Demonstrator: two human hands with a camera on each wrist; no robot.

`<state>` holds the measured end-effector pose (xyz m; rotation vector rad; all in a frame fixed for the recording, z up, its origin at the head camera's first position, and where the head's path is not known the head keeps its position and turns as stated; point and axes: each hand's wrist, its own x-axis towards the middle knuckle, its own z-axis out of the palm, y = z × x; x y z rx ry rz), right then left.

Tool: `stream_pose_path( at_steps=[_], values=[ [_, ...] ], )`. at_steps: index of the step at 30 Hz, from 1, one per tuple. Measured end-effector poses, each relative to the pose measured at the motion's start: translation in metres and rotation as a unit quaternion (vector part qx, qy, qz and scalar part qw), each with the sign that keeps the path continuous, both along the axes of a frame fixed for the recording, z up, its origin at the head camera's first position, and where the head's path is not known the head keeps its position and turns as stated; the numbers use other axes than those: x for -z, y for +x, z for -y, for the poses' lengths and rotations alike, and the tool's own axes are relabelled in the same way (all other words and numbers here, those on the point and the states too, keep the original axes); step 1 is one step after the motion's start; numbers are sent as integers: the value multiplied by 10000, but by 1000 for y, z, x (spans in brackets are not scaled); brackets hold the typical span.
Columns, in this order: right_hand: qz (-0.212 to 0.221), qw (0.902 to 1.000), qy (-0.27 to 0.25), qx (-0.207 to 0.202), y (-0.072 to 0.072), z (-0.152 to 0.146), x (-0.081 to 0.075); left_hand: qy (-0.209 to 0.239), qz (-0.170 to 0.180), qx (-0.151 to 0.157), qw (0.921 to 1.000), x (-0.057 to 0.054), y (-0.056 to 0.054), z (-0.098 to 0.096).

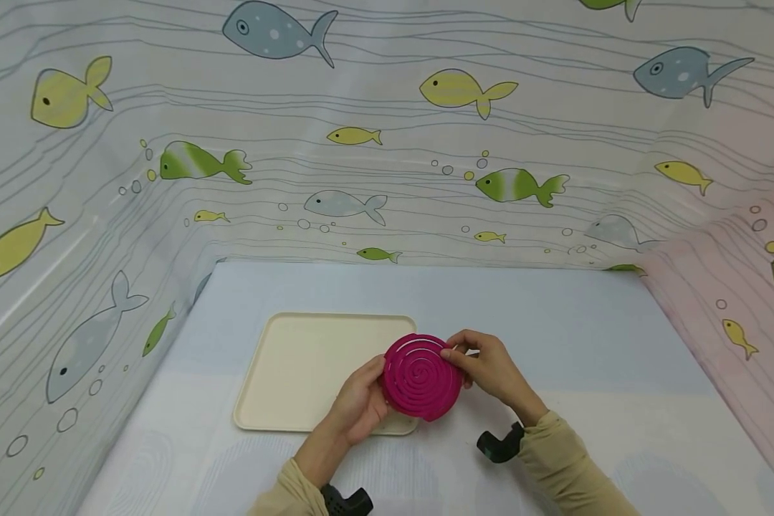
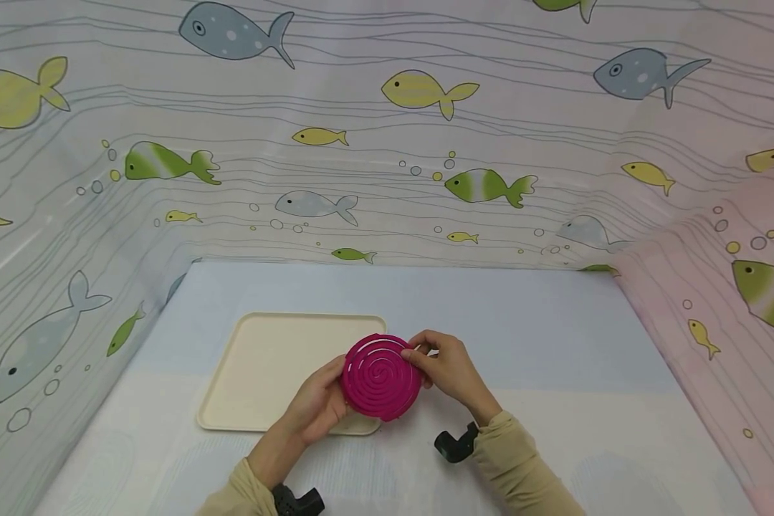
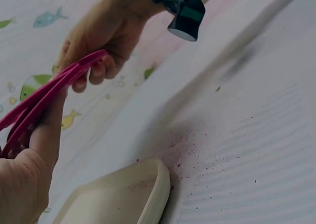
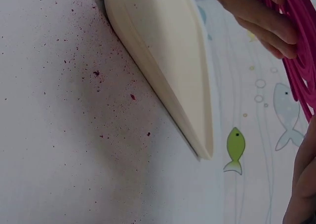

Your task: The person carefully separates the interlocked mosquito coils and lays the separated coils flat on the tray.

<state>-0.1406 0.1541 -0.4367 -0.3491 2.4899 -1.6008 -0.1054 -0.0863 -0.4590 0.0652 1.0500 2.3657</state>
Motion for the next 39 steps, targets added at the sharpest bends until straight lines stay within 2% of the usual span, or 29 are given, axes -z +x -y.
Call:
stream_pose_path(
  at_steps=[5,11,17,25,30,36,39],
  values=[
    [74,10000,31,-2,0,0,-1,-22,-24,-48,10000,-1,-1,0],
    [458,9980,-148,-411,-1,-3,-3,-76,-100,-206,9997,-2,-5,0],
    [190,9987,-38,-465,-4,-5,-3,-261,-353,-193,9988,-1,-9,4],
    [24,9986,-11,-525,-4,-4,0,-270,-338,39,9991,2,-9,7],
    [-24,9983,68,-584,-6,-4,-2,-595,-425,129,9972,2,-11,8],
    [-109,9976,216,-647,-5,-4,-5,-1167,-643,298,9906,4,-12,8],
    [-142,9973,270,-667,-4,-4,-5,-1317,-702,348,9882,4,-11,8]
  ],
)
